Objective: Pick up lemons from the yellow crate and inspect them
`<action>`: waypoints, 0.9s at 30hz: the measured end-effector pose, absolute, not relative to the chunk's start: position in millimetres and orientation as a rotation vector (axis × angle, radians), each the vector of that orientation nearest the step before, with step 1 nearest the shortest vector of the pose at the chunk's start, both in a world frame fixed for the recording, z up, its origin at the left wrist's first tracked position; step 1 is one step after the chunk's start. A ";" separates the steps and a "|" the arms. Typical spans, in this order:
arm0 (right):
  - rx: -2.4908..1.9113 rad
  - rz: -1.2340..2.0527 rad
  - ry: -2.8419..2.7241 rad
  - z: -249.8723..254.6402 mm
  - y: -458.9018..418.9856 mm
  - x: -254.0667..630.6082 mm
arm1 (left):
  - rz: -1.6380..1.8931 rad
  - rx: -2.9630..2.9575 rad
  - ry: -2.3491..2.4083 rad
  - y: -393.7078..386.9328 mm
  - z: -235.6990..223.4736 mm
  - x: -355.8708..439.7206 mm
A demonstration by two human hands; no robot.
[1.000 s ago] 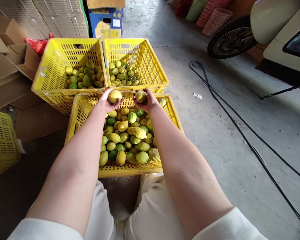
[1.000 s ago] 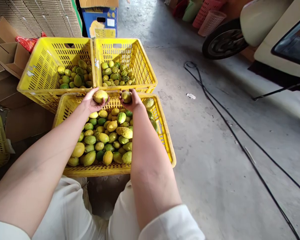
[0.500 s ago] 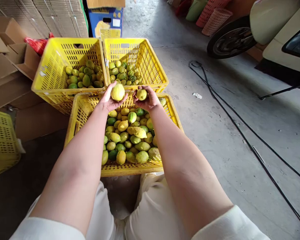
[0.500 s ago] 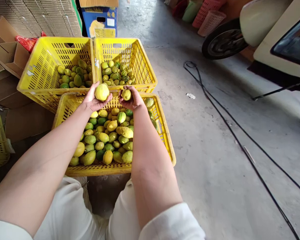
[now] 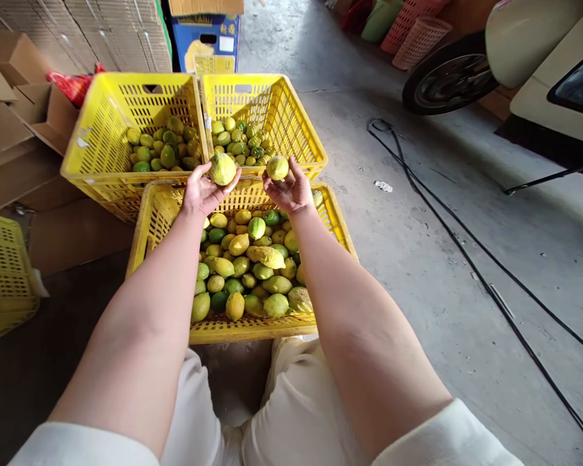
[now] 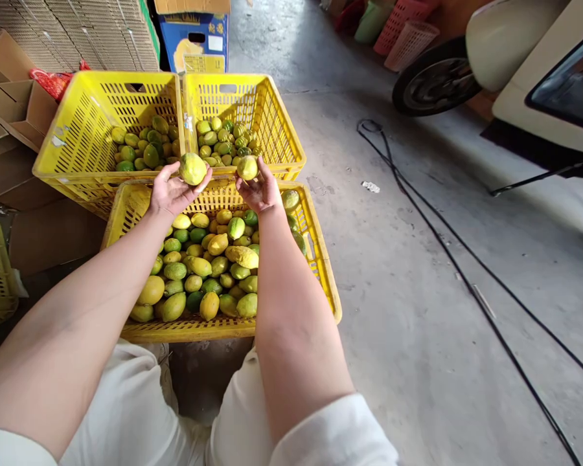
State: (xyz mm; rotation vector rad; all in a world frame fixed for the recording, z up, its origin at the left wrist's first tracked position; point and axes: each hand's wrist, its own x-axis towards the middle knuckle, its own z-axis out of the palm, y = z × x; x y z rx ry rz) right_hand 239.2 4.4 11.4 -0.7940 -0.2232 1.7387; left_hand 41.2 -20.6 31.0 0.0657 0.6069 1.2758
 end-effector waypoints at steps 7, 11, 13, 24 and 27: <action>-0.924 1.853 -0.015 7.8 6.4 243.1 | 1.169 0.067 0.850 -13.7 29.9 50.1; -0.832 1.783 -0.090 8.8 8.7 239.9 | 1.176 0.020 0.809 -15.9 28.9 52.8; -0.804 1.740 -0.126 9.3 8.3 237.7 | 1.198 -0.001 0.732 -17.7 29.9 52.1; -0.869 1.849 -0.183 2.7 11.3 241.3 | 0.987 0.112 1.055 -8.5 25.9 49.3; -0.930 1.844 -0.206 4.0 10.9 238.8 | 1.022 0.060 0.946 -12.2 28.2 52.4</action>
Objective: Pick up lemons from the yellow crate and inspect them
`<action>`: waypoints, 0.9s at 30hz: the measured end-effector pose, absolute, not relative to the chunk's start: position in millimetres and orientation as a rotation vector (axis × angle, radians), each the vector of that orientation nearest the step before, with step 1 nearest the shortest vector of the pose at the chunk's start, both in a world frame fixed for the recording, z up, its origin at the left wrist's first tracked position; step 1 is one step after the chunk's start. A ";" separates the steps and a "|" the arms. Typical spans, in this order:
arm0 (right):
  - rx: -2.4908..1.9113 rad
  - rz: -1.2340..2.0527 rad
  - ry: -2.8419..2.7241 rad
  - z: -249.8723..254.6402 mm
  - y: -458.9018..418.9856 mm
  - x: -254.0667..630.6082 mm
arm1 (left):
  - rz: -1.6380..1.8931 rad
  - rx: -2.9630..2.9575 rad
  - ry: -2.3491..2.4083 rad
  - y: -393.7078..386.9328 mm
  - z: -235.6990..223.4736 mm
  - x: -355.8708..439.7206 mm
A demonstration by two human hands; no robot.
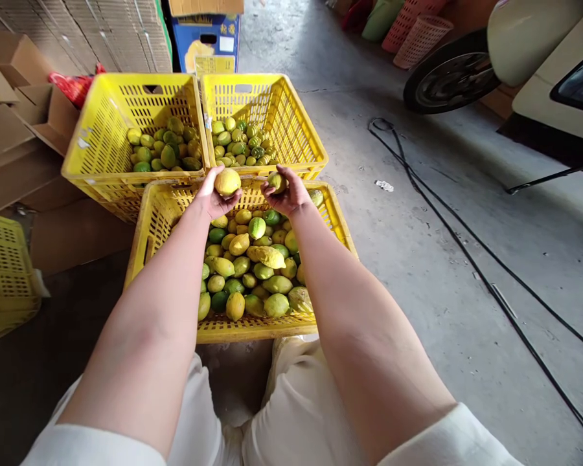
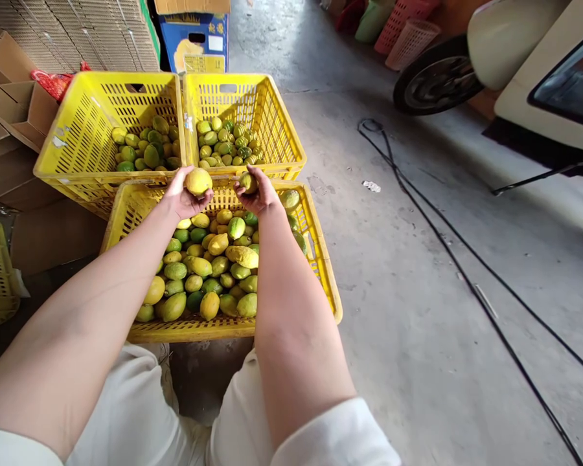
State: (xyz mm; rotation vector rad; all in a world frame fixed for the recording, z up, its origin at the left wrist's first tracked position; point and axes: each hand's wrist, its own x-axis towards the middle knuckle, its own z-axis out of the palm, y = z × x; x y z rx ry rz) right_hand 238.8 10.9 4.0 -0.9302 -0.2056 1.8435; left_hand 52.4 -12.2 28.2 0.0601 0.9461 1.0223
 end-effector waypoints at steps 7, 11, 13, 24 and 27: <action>-0.807 1.710 -0.261 10.0 3.3 238.0 | 1.208 0.013 0.582 -23.8 38.4 54.5; -0.766 1.641 -0.307 11.9 2.4 239.6 | 1.277 0.039 0.609 -23.5 35.2 51.0; -0.788 1.647 -0.329 12.9 2.1 239.8 | 1.298 0.042 0.614 -21.1 33.9 49.4; -0.860 1.867 -0.318 17.2 2.4 235.6 | 1.157 0.054 0.831 -17.4 33.6 51.3; -0.813 1.840 -0.351 17.6 1.5 234.8 | 1.182 0.031 0.797 -18.7 32.0 52.1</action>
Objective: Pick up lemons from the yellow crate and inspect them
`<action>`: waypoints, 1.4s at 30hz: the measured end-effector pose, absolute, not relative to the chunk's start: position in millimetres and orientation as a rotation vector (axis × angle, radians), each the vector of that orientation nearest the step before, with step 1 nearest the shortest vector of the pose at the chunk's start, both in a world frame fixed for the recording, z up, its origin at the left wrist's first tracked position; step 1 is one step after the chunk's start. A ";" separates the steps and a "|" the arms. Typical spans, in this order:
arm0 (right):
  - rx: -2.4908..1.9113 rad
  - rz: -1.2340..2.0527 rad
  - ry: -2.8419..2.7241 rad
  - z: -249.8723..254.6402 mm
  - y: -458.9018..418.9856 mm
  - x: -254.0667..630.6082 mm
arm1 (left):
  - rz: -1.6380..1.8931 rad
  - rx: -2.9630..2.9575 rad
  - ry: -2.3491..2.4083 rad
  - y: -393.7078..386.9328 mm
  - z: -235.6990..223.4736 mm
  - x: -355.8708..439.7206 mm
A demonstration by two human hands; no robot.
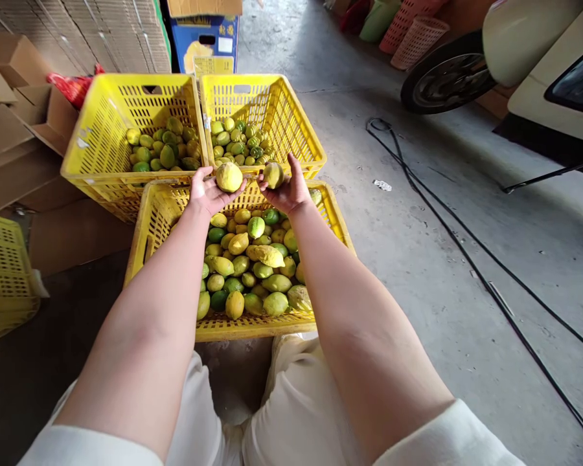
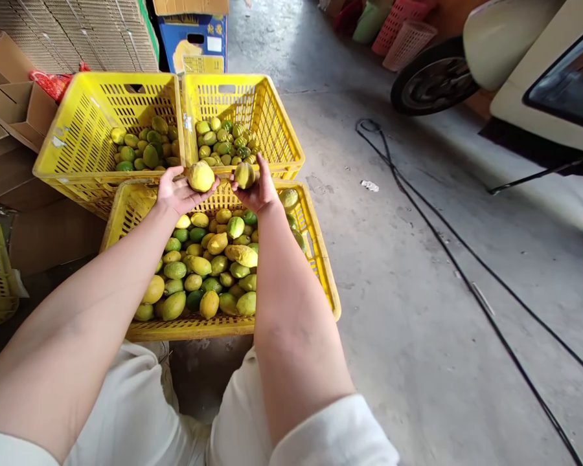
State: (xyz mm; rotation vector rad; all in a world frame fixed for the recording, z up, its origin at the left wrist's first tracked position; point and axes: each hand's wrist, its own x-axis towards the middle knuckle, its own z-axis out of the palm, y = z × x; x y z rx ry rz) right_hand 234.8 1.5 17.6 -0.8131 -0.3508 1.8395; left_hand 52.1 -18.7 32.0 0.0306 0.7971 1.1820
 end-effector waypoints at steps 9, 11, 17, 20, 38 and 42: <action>-0.590 1.701 -0.385 28.7 -6.3 235.4 | 1.204 0.075 0.676 -17.2 32.8 52.0; -0.627 1.721 -0.388 27.2 -6.4 237.0 | 1.198 0.088 0.701 -17.8 33.2 51.1; -0.753 1.932 -0.511 25.0 -5.4 235.9 | 1.152 0.115 0.689 -20.3 34.6 50.0; -0.731 1.963 -0.538 28.9 -6.2 231.9 | 1.183 0.107 0.637 -22.0 36.4 50.5; -0.783 1.951 -0.438 27.2 -6.3 232.6 | 1.066 0.110 0.660 -22.8 40.1 56.3; -0.848 1.885 -0.431 23.0 -2.8 232.8 | 1.110 0.109 0.668 -23.2 37.4 57.3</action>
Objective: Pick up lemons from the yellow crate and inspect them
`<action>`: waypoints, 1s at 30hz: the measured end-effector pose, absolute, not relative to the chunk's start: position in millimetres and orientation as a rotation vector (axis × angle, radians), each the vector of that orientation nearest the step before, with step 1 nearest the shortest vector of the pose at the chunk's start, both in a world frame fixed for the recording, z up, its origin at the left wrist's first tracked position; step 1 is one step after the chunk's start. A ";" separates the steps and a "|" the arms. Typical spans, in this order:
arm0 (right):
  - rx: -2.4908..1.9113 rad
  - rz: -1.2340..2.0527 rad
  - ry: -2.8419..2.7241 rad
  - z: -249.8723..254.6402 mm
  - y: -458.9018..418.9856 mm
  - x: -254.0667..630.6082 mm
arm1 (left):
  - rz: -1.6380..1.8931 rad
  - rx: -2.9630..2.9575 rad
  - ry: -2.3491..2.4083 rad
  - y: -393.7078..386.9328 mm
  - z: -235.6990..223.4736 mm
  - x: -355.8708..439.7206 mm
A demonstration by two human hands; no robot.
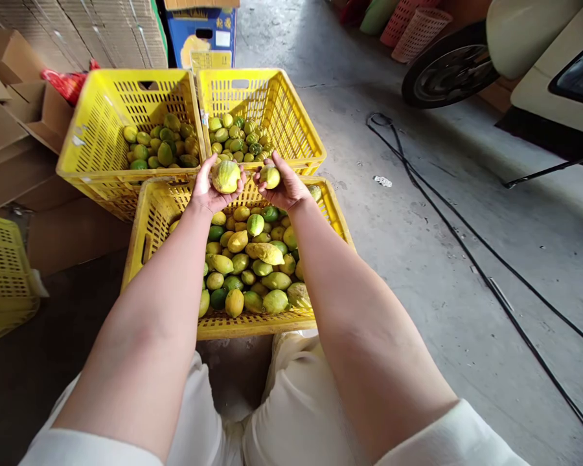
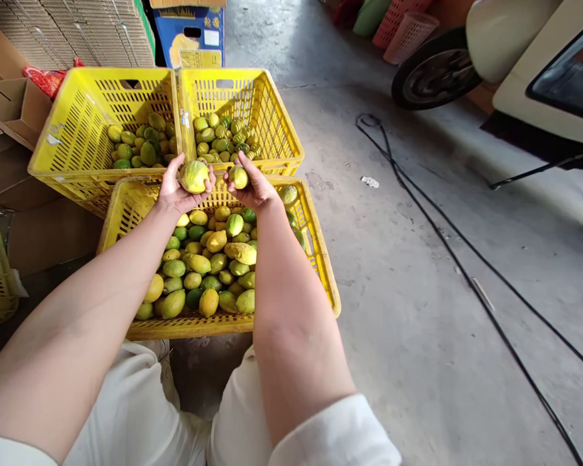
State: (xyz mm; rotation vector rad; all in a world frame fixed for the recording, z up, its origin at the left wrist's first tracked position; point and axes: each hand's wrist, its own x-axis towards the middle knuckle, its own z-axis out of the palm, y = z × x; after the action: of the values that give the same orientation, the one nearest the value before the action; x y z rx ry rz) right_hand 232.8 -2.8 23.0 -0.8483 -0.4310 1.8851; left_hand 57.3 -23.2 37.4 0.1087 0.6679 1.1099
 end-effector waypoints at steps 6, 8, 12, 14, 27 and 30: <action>-0.846 1.737 -0.377 12.5 3.9 236.2 | 1.339 0.054 0.592 -21.0 30.4 46.8; -0.853 1.732 -0.408 10.6 4.2 237.1 | 1.313 0.062 0.620 -19.4 30.6 42.3; -0.937 1.832 -0.505 10.9 2.5 236.1 | 1.205 0.055 0.729 -17.9 33.3 39.8; -0.993 1.878 -0.504 12.1 1.2 234.0 | 1.159 0.065 0.758 -17.8 34.3 42.5; -0.800 1.813 -0.530 6.7 7.8 237.6 | 1.102 0.090 0.596 -26.2 40.4 51.9; -0.760 1.810 -0.484 8.8 4.9 241.8 | 1.102 0.109 0.628 -26.1 43.7 50.2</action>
State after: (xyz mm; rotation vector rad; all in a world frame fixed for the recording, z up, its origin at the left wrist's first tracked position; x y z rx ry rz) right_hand 241.8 4.9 8.8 -0.7598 -0.4839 1.8098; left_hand 50.2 -26.1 43.7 0.1088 0.6281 1.1018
